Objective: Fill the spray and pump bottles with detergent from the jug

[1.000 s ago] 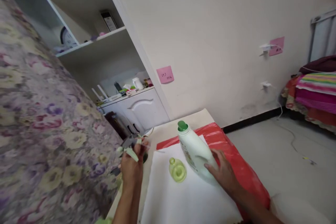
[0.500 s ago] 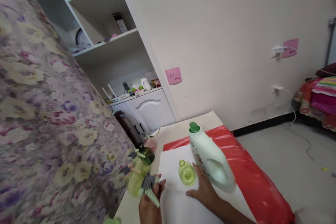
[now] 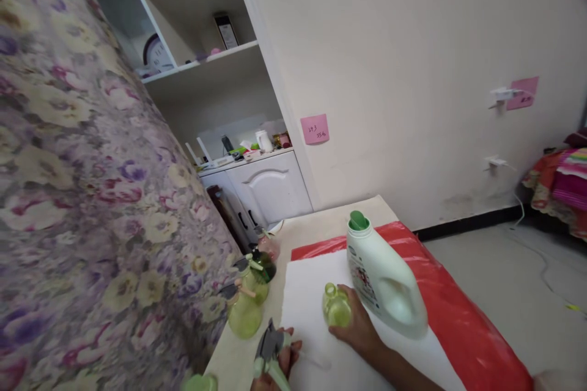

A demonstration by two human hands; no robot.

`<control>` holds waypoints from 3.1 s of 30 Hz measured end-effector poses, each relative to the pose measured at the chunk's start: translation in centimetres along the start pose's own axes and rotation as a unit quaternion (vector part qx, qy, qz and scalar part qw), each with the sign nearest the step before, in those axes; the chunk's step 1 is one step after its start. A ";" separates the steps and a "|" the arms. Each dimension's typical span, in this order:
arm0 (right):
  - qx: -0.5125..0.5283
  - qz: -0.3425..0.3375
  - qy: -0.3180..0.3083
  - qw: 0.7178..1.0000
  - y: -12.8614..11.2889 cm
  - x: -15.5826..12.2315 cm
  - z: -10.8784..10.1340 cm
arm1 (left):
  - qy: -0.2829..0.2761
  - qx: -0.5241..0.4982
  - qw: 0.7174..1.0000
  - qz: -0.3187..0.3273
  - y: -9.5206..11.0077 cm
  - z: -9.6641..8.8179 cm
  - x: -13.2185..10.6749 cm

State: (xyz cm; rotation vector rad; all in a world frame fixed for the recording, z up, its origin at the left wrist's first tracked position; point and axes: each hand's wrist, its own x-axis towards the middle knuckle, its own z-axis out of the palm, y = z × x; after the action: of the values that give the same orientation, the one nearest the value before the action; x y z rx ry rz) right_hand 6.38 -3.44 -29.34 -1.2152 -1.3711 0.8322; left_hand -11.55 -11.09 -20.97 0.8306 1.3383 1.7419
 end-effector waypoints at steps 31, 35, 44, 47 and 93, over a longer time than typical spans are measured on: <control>-0.042 -0.058 -0.145 0.987 -3.5 -9.0 -8.9 | -0.062 0.050 0.996 0.051 6.7 7.5 -7.9; -0.032 -0.056 -0.149 0.987 -4.3 -9.0 -9.2 | -0.093 0.029 0.995 0.007 3.9 7.6 -8.1; -0.036 -0.076 -0.159 0.984 -4.0 -9.3 -9.4 | -0.160 0.029 0.986 -0.035 0.2 6.9 -7.9; -0.034 -0.071 -0.161 0.984 -4.3 -9.3 -9.6 | -0.172 0.012 0.984 -0.034 0.8 6.8 -7.8; -0.012 -0.079 -0.145 0.986 -4.4 -9.4 -9.6 | -0.236 0.095 0.966 -0.038 1.6 5.8 -7.5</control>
State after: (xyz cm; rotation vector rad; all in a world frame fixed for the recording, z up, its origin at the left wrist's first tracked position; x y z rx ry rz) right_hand 13.86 -14.85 -25.81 -1.0152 -1.6925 0.9064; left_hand -3.21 -15.09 -18.37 1.1977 1.1990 1.2615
